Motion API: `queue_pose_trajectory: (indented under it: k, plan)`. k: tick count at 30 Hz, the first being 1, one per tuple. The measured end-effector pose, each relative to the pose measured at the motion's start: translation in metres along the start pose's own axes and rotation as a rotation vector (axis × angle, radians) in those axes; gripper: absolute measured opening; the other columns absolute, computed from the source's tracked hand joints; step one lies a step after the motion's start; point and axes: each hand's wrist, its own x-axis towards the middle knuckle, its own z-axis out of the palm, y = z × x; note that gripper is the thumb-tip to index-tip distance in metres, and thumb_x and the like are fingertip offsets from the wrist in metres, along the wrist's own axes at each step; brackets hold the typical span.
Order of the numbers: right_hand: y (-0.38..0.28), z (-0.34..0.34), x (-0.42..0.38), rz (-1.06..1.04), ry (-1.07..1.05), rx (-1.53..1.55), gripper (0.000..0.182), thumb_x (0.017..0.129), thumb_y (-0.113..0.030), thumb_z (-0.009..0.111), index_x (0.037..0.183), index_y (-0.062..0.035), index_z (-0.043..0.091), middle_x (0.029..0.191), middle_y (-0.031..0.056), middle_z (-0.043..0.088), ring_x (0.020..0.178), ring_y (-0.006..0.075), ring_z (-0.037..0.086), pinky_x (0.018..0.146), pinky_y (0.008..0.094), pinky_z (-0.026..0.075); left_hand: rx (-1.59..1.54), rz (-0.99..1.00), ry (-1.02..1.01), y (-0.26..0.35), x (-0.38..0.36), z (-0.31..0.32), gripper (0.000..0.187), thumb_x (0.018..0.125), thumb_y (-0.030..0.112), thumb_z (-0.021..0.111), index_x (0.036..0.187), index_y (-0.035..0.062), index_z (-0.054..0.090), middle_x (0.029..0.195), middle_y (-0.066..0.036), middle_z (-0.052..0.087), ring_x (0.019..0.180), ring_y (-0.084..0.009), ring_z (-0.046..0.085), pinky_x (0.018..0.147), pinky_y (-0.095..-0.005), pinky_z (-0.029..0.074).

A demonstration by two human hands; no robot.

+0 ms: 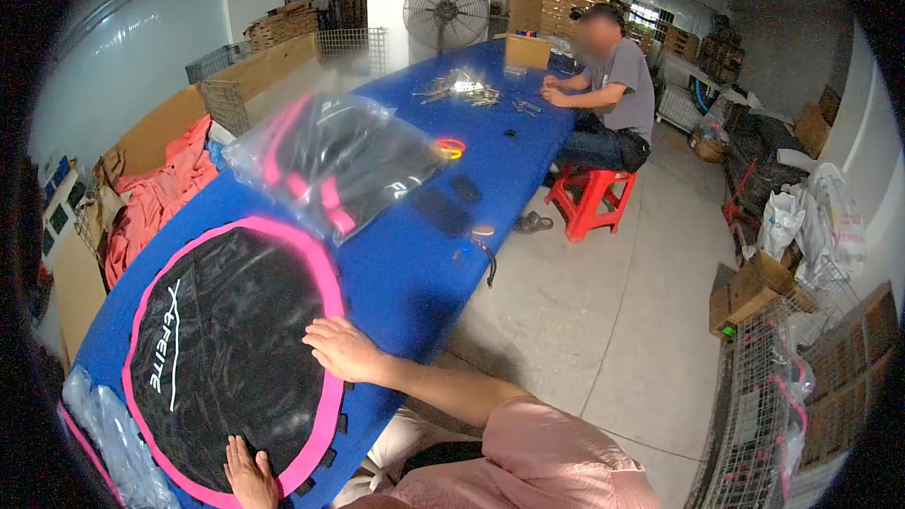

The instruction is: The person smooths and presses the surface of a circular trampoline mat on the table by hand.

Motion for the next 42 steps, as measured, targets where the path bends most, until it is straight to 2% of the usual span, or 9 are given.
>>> queue_pose_trajectory:
  k: [1, 5, 8, 10, 14, 20, 22, 36, 42]
  plan:
    - [0.000, 0.000, 0.000, 0.001, 0.000, 0.000, 0.034, 0.100, -0.020, 0.060, 0.130, -0.0042, 0.064, 0.139, 0.0150, 0.060, 0.137, 0.0330, 0.049, 0.117, 0.0474, 0.035, 0.040, 0.072, 0.044, 0.006, -0.002, -0.011, 0.061, 0.105, 0.044, 0.051, 0.151, 0.0043, 0.047, 0.152, -0.020, 0.051, 0.138, -0.0375, 0.050, 0.110, -0.0555, 0.041]
    - [-0.001, 0.001, 0.001, 0.012, -0.014, -0.018, 0.034, 0.100, -0.021, 0.060, 0.130, -0.0044, 0.064, 0.140, 0.0149, 0.060, 0.138, 0.0329, 0.049, 0.117, 0.0473, 0.035, 0.046, 0.086, 0.065, 0.000, 0.000, 0.000, 0.061, 0.105, 0.044, 0.051, 0.150, 0.0041, 0.048, 0.151, -0.019, 0.053, 0.138, -0.0373, 0.051, 0.109, -0.0557, 0.042]
    - [0.000, 0.002, 0.000, 0.021, -0.017, -0.019, 0.035, 0.100, -0.021, 0.059, 0.130, -0.0047, 0.064, 0.141, 0.0146, 0.059, 0.138, 0.0328, 0.048, 0.118, 0.0473, 0.034, -0.027, -0.059, -0.029, -0.001, 0.003, 0.008, 0.067, 0.101, 0.039, 0.056, 0.152, -0.0017, 0.042, 0.160, -0.017, 0.042, 0.146, -0.0375, 0.041, 0.119, -0.0553, 0.031]
    - [0.000, 0.003, 0.000, 0.019, -0.006, -0.019, 0.035, 0.101, -0.021, 0.059, 0.131, -0.0050, 0.064, 0.141, 0.0144, 0.059, 0.139, 0.0327, 0.048, 0.118, 0.0475, 0.034, 0.041, 0.089, 0.094, 0.006, -0.003, -0.008, 0.060, 0.105, 0.044, 0.051, 0.149, 0.0041, 0.049, 0.150, -0.019, 0.053, 0.137, -0.0371, 0.052, 0.109, -0.0561, 0.042]
    - [0.000, 0.002, 0.000, 0.020, -0.015, -0.017, 0.035, 0.101, -0.021, 0.059, 0.131, -0.0050, 0.064, 0.141, 0.0145, 0.059, 0.139, 0.0328, 0.048, 0.118, 0.0477, 0.034, 0.025, 0.093, 0.085, 0.004, -0.002, -0.010, 0.060, 0.105, 0.044, 0.051, 0.150, 0.0044, 0.049, 0.151, -0.019, 0.053, 0.137, -0.0372, 0.052, 0.110, -0.0565, 0.042]
    - [-0.002, -0.002, 0.000, 0.030, -0.023, -0.004, 0.034, 0.101, -0.021, 0.059, 0.131, -0.0050, 0.064, 0.141, 0.0153, 0.059, 0.139, 0.0331, 0.048, 0.118, 0.0483, 0.034, 0.027, 0.053, 0.027, -0.001, 0.016, -0.013, 0.060, 0.105, 0.045, 0.050, 0.150, 0.0055, 0.048, 0.152, -0.019, 0.052, 0.140, -0.0354, 0.049, 0.112, -0.0573, 0.039]
    - [-0.002, -0.002, 0.000, 0.028, -0.030, -0.009, 0.034, 0.101, -0.021, 0.059, 0.131, -0.0049, 0.063, 0.141, 0.0155, 0.059, 0.139, 0.0332, 0.048, 0.118, 0.0483, 0.034, 0.009, -0.013, -0.029, -0.005, 0.029, -0.005, 0.061, 0.102, 0.033, 0.056, 0.150, -0.0024, 0.045, 0.156, -0.022, 0.045, 0.144, -0.0391, 0.043, 0.117, -0.0528, 0.036]
    - [-0.004, -0.005, 0.002, 0.024, -0.038, -0.010, 0.035, 0.100, -0.019, 0.060, 0.131, -0.0036, 0.064, 0.141, 0.0167, 0.060, 0.139, 0.0332, 0.049, 0.118, 0.0473, 0.034, -0.010, 0.058, -0.059, 0.021, 0.083, 0.000, 0.064, 0.102, 0.041, 0.054, 0.149, -0.0013, 0.046, 0.156, -0.020, 0.046, 0.144, -0.0381, 0.043, 0.118, -0.0542, 0.033]
    - [-0.004, -0.005, 0.001, 0.016, -0.009, 0.020, 0.033, 0.100, -0.019, 0.060, 0.129, -0.0033, 0.064, 0.139, 0.0167, 0.061, 0.138, 0.0339, 0.049, 0.117, 0.0479, 0.035, 0.027, -0.056, -0.068, 0.004, 0.083, -0.005, 0.063, 0.102, 0.041, 0.056, 0.150, 0.0015, 0.047, 0.158, -0.016, 0.045, 0.145, -0.0360, 0.043, 0.118, -0.0548, 0.033]
